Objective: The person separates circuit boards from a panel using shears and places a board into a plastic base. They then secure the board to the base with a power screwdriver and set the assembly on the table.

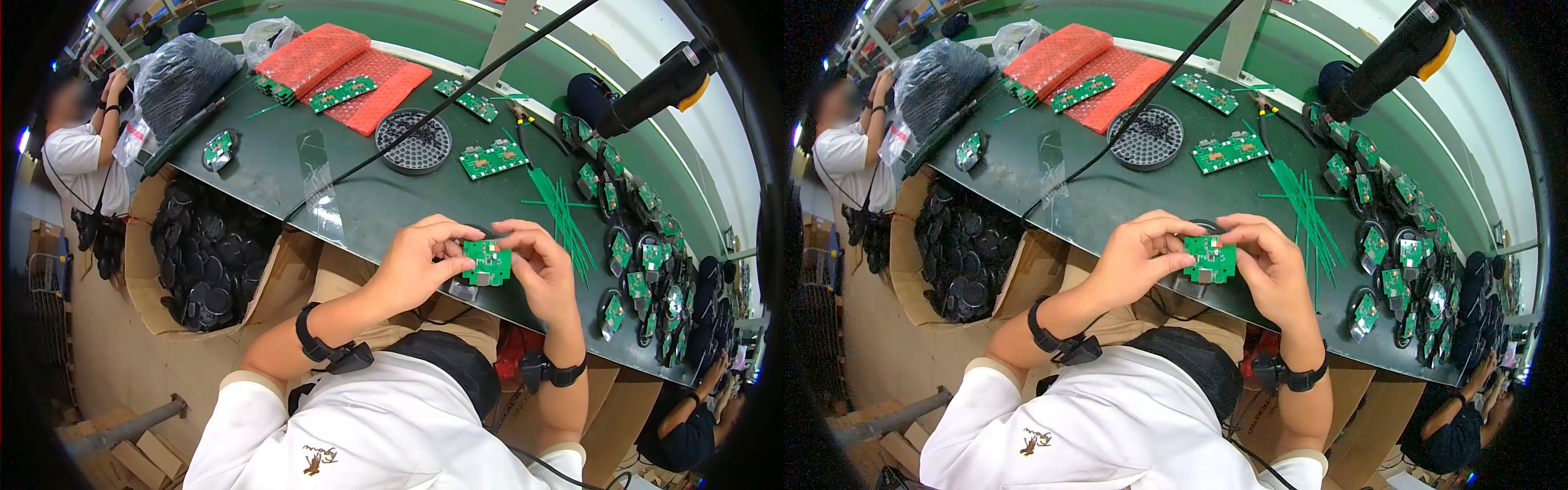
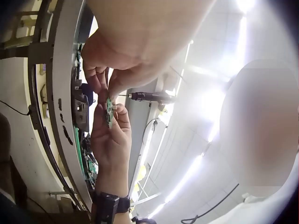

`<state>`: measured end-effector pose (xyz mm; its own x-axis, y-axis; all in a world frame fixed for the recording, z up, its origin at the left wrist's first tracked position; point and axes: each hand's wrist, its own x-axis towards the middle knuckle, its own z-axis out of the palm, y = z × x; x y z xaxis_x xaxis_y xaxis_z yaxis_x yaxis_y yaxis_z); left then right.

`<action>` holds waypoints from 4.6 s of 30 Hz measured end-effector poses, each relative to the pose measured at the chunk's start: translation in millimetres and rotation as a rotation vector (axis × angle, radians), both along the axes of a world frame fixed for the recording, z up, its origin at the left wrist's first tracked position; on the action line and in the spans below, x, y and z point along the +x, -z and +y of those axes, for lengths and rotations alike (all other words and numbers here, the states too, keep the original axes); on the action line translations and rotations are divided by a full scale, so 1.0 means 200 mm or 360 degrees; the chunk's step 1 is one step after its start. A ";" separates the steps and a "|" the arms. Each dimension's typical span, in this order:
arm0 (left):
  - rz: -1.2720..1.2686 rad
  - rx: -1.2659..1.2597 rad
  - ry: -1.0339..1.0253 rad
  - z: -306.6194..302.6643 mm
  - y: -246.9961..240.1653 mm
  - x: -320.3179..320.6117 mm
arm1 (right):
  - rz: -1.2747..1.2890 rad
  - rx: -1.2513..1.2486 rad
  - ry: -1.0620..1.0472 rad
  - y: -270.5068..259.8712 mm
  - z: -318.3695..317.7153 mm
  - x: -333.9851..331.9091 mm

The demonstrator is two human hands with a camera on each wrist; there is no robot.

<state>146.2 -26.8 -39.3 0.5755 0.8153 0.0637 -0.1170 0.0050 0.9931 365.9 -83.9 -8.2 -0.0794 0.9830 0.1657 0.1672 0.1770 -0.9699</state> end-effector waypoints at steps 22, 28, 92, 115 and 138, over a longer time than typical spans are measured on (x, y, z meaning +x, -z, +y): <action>0.0696 0.1212 -0.0010 -0.03 -0.03 -0.09 | 0.0113 -0.0378 0.0564 0.12 -0.07 -0.09; 0.0673 0.1277 -0.0012 -0.03 -0.01 -0.09 | -0.0164 -0.0339 0.0548 0.11 -0.06 -0.10; 0.0261 0.1360 -0.0479 -0.09 -0.08 -0.03 | -0.0707 0.0527 0.0463 -0.04 -0.18 -0.24; 0.0227 0.1196 -0.0416 -0.10 -0.12 -0.06 | -0.0243 0.0231 0.0183 -0.10 -0.18 -0.20; 0.0257 0.1038 -0.0393 -0.10 -0.05 -0.05 | -0.0442 0.0163 0.0350 -0.02 -0.15 -0.21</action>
